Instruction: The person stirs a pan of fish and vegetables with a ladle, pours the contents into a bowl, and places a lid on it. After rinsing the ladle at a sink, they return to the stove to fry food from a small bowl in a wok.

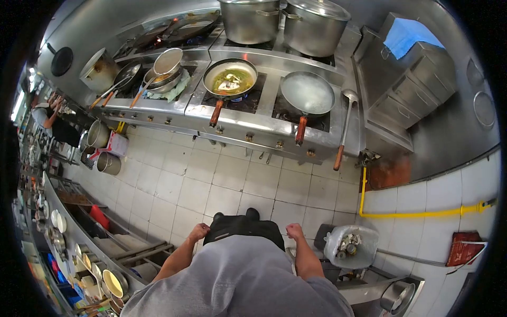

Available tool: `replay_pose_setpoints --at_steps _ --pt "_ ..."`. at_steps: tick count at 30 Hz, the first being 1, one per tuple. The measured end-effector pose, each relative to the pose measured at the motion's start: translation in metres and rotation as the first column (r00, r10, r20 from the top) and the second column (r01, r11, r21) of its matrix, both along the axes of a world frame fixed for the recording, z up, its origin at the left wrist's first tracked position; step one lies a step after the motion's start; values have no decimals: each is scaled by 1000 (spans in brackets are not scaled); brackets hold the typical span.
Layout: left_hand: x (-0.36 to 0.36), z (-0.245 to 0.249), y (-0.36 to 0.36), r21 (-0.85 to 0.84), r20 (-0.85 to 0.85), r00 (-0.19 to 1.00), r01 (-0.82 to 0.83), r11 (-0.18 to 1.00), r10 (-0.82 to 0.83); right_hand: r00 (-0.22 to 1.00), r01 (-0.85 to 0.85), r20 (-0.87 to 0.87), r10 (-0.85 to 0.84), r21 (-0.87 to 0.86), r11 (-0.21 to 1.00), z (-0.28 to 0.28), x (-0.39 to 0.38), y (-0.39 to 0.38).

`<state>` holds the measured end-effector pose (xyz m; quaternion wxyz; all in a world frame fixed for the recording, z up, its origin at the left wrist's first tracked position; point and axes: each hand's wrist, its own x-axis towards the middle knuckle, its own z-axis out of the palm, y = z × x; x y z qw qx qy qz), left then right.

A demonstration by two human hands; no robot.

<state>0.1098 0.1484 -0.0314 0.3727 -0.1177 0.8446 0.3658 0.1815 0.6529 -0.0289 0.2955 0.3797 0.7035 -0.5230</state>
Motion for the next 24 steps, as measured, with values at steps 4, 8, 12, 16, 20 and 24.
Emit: replay_pose_setpoints --at_steps 4,8,12,16,20,24 --pt "-6 2 7 -19 -28 999 29 999 -29 999 40 8 -40 5 999 1 17 0" --pt "-15 9 12 -47 15 998 69 997 -68 997 80 21 -80 -3 997 -2 32 -3" --pt "-22 16 14 -59 36 997 75 995 -73 993 90 71 -89 -7 996 -6 41 -2" --pt "-16 -10 6 -6 -29 998 54 999 -55 971 199 -112 -211 -104 974 -4 20 38" --pt "-11 20 2 -35 2 1000 28 999 -28 734 558 -336 -590 -195 806 0 -52 102" --pt "-3 24 -20 -35 37 998 -48 998 49 658 658 -432 -616 -68 750 59 -143 158"
